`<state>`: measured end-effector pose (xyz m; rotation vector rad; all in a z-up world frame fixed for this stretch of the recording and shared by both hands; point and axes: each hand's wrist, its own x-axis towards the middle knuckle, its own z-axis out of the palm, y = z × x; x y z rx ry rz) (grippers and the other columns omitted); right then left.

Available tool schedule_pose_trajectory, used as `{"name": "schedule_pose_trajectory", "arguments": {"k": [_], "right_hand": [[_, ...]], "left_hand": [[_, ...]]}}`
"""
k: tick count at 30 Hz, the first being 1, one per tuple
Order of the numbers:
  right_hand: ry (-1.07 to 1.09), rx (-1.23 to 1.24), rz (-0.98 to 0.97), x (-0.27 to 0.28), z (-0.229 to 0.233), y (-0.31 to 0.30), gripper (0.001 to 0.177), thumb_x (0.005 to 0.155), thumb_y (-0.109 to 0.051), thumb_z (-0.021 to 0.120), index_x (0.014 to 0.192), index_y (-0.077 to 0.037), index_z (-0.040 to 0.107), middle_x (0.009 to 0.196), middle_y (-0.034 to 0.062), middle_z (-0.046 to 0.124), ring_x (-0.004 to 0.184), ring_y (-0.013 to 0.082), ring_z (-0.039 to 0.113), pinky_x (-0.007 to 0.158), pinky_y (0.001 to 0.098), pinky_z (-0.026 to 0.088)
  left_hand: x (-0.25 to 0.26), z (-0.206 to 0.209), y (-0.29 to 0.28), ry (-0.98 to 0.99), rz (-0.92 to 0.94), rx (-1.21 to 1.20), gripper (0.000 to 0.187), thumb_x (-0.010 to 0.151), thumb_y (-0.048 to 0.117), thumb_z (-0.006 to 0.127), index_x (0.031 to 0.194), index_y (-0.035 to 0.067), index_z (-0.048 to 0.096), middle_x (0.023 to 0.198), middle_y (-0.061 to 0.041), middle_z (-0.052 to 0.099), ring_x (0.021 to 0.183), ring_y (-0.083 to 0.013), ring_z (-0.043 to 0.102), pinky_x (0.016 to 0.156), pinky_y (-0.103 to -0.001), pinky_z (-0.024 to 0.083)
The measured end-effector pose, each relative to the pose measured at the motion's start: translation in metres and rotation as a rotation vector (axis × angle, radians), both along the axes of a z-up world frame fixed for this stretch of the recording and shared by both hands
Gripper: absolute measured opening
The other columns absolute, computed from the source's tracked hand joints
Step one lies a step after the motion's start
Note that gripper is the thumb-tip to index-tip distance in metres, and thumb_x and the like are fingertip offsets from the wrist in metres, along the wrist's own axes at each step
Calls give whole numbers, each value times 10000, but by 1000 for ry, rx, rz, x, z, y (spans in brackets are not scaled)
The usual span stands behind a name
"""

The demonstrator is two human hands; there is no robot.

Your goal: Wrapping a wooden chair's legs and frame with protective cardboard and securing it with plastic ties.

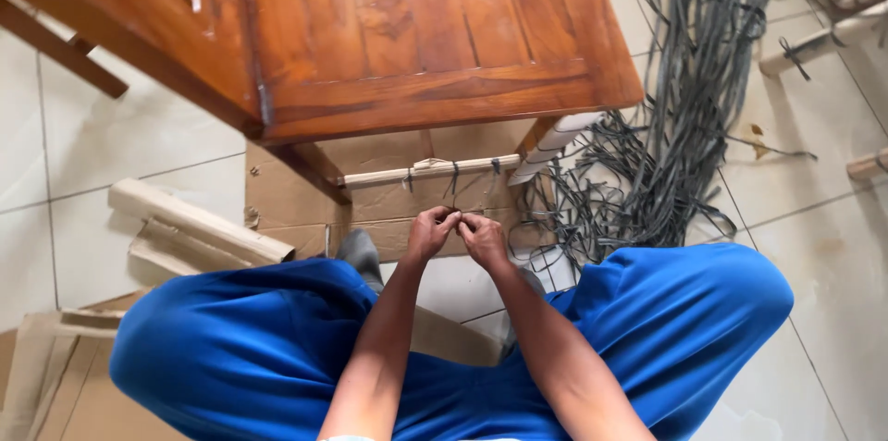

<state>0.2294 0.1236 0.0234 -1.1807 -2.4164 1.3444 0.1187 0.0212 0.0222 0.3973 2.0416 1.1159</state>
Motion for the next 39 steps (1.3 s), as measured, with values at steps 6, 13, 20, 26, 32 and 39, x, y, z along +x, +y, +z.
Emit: {"name": "schedule_pose_trajectory", "arguments": {"k": [6, 13, 20, 26, 32, 39], "right_hand": [[92, -297, 15, -25, -12, -22, 147, 932, -254, 680, 965, -172, 797, 677, 47, 753, 550, 131, 699, 556, 270, 547], [51, -670, -19, -57, 10, -50, 166, 876, -219, 694, 915, -66, 744, 649, 59, 696, 480, 48, 429, 429, 180, 307], [-170, -692, -98, -73, -37, -67, 163, 764, -194, 695, 762, -32, 710, 481, 71, 501, 353, 91, 313, 312, 220, 247], [-13, -888, -234, -116, 13, -79, 366, 944, -222, 641, 1251, -22, 634, 748, 57, 631, 531, 71, 417, 414, 172, 287], [123, -1150, -352, -153, 3, -74, 92, 883, -100, 628, 972, -95, 605, 750, -41, 570, 520, 11, 487, 422, 130, 286], [126, -1331, -407, -165, 4, -68, 94, 839, -24, 580, 838, -117, 567, 754, -49, 491, 563, 29, 496, 462, 140, 282]], "left_hand": [[-27, -61, -31, -25, 230, 12, 311, 797, 436, 782, 1003, 204, 811, 927, -67, 778, 965, -265, 729, 860, -432, 555], [-51, 18, -55, 527, 541, 213, 147, 879, 251, 751, 916, 108, 746, 809, -161, 707, 819, -361, 714, 729, -459, 576], [-93, 45, -68, 1024, 86, 47, 324, 895, 62, 639, 1204, 160, 628, 1166, -67, 648, 1136, -275, 630, 1039, -445, 475], [-112, 21, -68, 935, -17, -82, 428, 950, 27, 497, 1367, 123, 510, 1254, -112, 612, 1255, -294, 601, 1173, -494, 398], [-134, -4, -50, 786, 6, -171, 260, 974, 60, 477, 1231, 97, 473, 1015, -173, 663, 1024, -384, 696, 1096, -495, 444], [-150, -65, -27, 736, 91, -387, 369, 937, 239, 577, 1258, 62, 533, 1195, -173, 639, 1055, -429, 695, 1166, -538, 335]]}}
